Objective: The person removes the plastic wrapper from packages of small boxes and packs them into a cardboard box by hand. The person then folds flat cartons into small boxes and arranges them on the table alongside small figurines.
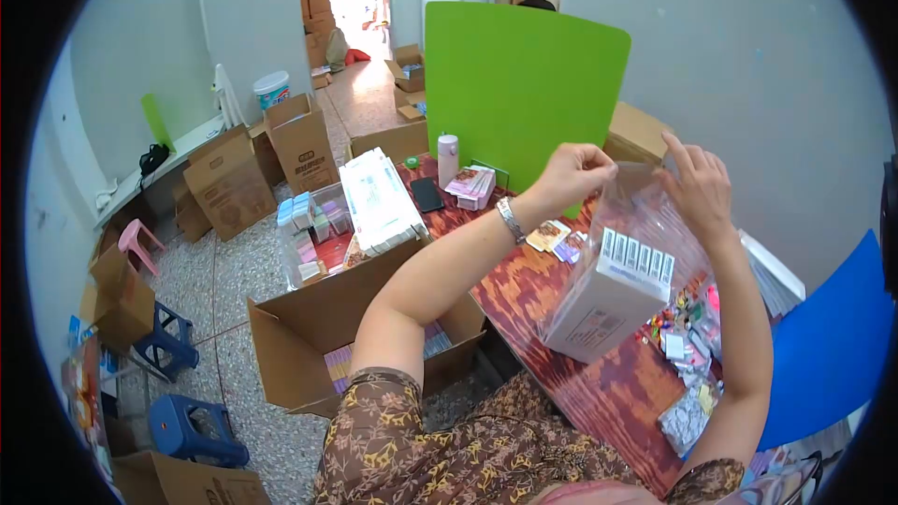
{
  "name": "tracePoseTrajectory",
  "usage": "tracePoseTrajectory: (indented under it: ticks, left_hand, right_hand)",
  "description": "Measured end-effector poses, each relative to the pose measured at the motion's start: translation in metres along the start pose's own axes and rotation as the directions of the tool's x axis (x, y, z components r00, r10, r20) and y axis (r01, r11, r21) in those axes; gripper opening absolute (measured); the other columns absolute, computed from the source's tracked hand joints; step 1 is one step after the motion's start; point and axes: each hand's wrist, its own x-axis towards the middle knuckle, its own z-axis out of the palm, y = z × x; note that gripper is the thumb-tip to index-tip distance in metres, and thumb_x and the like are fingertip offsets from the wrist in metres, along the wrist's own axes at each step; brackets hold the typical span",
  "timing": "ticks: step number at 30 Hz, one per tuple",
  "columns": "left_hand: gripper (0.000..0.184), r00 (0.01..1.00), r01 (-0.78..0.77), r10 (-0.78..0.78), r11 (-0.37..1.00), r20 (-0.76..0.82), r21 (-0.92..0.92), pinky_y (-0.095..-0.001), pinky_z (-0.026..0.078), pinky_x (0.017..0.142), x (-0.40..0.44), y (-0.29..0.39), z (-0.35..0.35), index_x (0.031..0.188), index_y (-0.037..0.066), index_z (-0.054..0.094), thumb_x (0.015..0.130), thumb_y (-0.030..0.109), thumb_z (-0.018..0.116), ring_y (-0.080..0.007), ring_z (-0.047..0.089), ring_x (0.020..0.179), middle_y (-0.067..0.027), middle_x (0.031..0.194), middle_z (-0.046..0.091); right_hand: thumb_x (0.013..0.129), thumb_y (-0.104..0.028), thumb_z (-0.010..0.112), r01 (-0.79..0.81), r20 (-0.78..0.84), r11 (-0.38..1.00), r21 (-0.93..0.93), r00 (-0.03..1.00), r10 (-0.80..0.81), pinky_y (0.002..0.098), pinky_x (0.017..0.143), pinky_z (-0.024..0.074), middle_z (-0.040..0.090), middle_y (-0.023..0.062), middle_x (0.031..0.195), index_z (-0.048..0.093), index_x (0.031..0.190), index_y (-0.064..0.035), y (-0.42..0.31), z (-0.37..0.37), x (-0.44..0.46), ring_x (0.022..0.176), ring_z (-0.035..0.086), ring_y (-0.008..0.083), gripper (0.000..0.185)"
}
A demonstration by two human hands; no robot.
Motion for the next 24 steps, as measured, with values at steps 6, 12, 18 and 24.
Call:
tracePoseTrajectory:
  ticks: [6,12,18,24]
  left_hand:
    - [0.01,1.0,0.012,-0.014,0.995,0.022,0.101,-0.0221,0.05,0.068,-0.001,0.001,-0.001,0.091,0.003,0.069,0.089,0.012,0.065,-0.006,0.059,0.073,0.0002,0.082,0.066]
    - [0.026,0.959,-0.177,0.264,0.838,-0.1,0.517,-0.0317,0.053,0.081,-0.015,0.018,0.007,0.109,0.0,0.064,0.087,0.012,0.068,-0.0156,0.065,0.091,-0.0083,0.097,0.067]
    - [0.044,0.649,-0.737,0.658,0.418,0.383,0.531,-0.0409,0.05,0.09,-0.087,0.021,0.048,0.115,0.0,0.059,0.072,0.005,0.069,-0.0307,0.06,0.106,-0.0172,0.116,0.059]
    - [0.054,0.757,-0.642,0.431,0.349,0.491,0.683,-0.0437,0.046,0.088,-0.097,-0.012,0.093,0.114,0.005,0.06,0.064,0.015,0.08,-0.0311,0.056,0.1,-0.0136,0.107,0.058]
  right_hand:
    - [0.09,-0.03,0.062,0.046,0.0,0.995,0.085,0.999,-0.047,0.0405,0.053,0.0502,0.061,0.0062,0.074,0.057,0.085,-0.0136,0.022,0.027,-0.021,0.064,0.063,0.0286,0.018]
    - [0.091,-0.029,0.06,0.067,0.025,0.996,0.066,0.997,-0.069,0.039,0.05,0.0515,0.064,0.0059,0.076,0.052,0.085,-0.0124,0.027,0.038,-0.014,0.064,0.066,0.028,0.019]
    - [0.09,-0.026,0.06,0.031,0.042,0.996,0.087,0.998,-0.035,0.0394,0.054,0.0524,0.067,0.0059,0.083,0.055,0.089,-0.0127,0.03,0.041,-0.015,0.068,0.066,0.0283,0.014]
    - [0.092,-0.028,0.059,0.05,0.004,0.993,0.109,0.999,-0.051,0.0398,0.055,0.0518,0.068,0.0065,0.085,0.056,0.09,-0.0125,0.028,0.036,-0.013,0.069,0.065,0.0299,0.016]
